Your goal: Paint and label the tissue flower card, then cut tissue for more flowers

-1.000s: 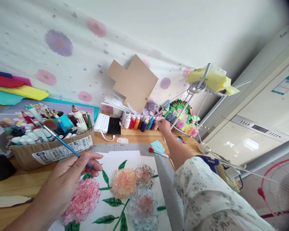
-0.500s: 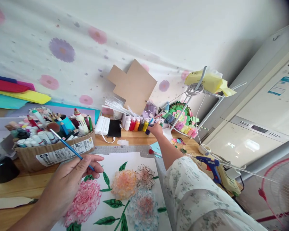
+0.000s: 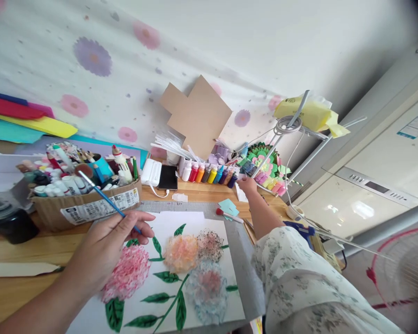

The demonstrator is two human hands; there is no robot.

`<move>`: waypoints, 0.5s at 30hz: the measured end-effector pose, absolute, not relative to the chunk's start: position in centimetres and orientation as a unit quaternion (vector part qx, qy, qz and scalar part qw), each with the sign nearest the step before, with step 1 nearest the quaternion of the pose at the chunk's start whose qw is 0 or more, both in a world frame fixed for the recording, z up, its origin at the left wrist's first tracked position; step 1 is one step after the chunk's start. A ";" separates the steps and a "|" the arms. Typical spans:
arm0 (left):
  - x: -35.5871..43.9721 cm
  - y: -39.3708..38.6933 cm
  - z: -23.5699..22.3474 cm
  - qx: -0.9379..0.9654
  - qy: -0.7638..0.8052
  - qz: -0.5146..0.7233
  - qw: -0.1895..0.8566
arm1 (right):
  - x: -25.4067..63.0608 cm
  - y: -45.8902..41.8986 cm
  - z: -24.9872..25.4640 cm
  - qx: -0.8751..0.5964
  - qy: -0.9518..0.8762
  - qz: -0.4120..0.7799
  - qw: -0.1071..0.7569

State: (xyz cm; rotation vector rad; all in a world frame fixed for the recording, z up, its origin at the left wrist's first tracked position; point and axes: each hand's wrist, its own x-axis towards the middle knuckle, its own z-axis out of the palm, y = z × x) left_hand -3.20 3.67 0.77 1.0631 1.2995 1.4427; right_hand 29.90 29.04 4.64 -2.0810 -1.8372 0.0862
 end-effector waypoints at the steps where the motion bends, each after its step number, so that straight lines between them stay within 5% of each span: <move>1: -3.1 3.7 0.9 0.440 0.517 0.583 0.447 | 30.0 27.9 5.2 -0.727 -0.658 0.051 0.189; 10: 0.2 -1.0 4.0 0.581 0.459 0.394 0.544 | 27.1 8.6 9.0 -0.509 -0.769 0.287 0.258; 15: 5.0 -8.5 2.5 0.632 0.374 0.263 0.625 | 22.8 -6.0 5.2 -0.341 -0.768 0.419 0.343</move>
